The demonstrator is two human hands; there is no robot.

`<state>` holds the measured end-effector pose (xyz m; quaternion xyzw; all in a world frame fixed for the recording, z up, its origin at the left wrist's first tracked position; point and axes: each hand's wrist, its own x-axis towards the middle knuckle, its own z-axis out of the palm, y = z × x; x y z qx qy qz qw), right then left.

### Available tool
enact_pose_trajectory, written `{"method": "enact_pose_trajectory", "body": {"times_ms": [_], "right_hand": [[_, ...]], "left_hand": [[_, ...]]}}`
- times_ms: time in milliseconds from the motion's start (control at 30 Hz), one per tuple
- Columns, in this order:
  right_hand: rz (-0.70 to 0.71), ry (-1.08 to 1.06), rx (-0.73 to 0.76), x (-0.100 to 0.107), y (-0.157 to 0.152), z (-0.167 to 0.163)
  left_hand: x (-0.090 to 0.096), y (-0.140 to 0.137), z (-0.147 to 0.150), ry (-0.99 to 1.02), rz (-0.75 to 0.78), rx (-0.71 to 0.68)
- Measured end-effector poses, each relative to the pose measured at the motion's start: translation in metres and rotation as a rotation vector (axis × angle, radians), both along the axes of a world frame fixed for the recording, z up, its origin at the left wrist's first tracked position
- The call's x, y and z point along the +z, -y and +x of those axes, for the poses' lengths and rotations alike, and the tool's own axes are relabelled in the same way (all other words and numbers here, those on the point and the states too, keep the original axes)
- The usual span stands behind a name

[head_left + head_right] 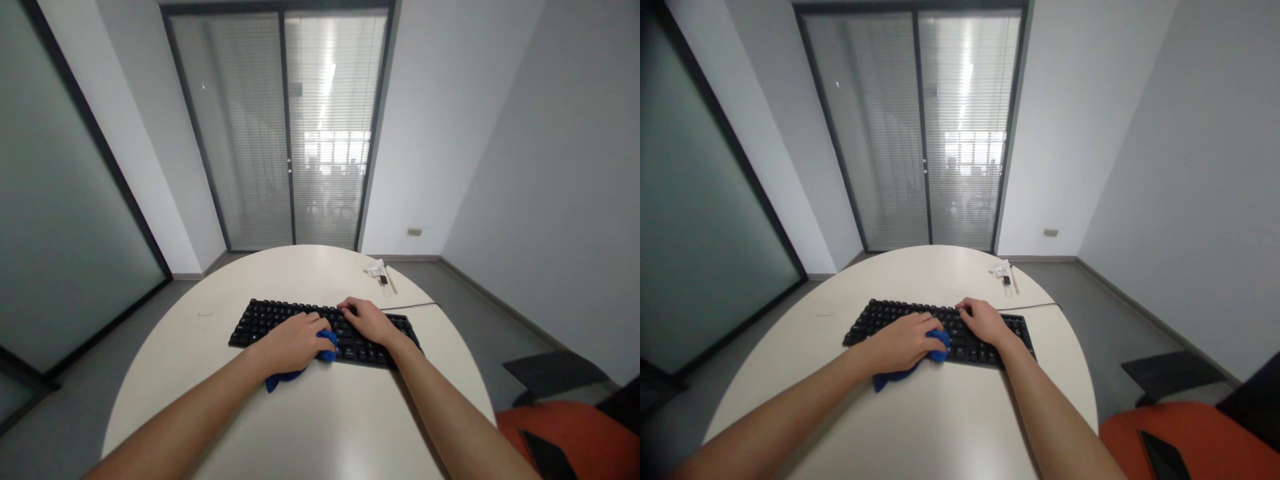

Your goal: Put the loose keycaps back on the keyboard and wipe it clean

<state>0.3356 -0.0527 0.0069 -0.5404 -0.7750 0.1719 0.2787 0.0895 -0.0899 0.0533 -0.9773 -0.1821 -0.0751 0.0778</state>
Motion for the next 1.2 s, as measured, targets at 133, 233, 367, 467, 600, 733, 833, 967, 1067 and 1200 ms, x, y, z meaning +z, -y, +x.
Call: {"method": "enact_pose_trajectory", "body": {"times_ms": [133,233,367,467,600,733,833,967,1067,1200], "right_hand": [[-0.003,0.0,-0.007,0.0,0.0,0.0],[-0.003,-0.003,-0.003,0.0,0.0,-0.001],[-0.003,-0.007,0.004,0.0,0.0,-0.001],[0.001,-0.01,0.01,0.0,0.0,-0.001],[0.004,-0.01,0.004,0.0,0.0,-0.001],[0.004,-0.015,0.003,0.001,0.002,-0.001],[0.004,-0.023,0.003,0.001,0.002,-0.001],[0.015,-0.014,0.008,0.001,0.001,0.0],[0.012,-0.014,0.004,0.001,0.001,0.0],[0.007,-0.008,-0.004,0.001,0.001,-0.001]], "left_hand": [[0.012,-0.009,-0.005,0.012,-0.013,-0.002],[0.01,-0.015,0.0,0.067,0.007,0.084],[-0.002,-0.017,0.014,0.057,0.043,0.132],[-0.009,-0.015,0.02,0.03,0.07,0.137],[-0.007,-0.014,0.019,0.013,0.052,0.14],[-0.003,-0.016,0.012,-0.013,0.053,0.129],[-0.003,-0.017,0.004,-0.006,0.042,0.13],[-0.003,-0.016,-0.01,0.039,0.019,0.147],[-0.003,-0.017,-0.019,0.053,0.007,0.156],[-0.003,-0.02,-0.032,0.078,-0.009,0.154]]}}
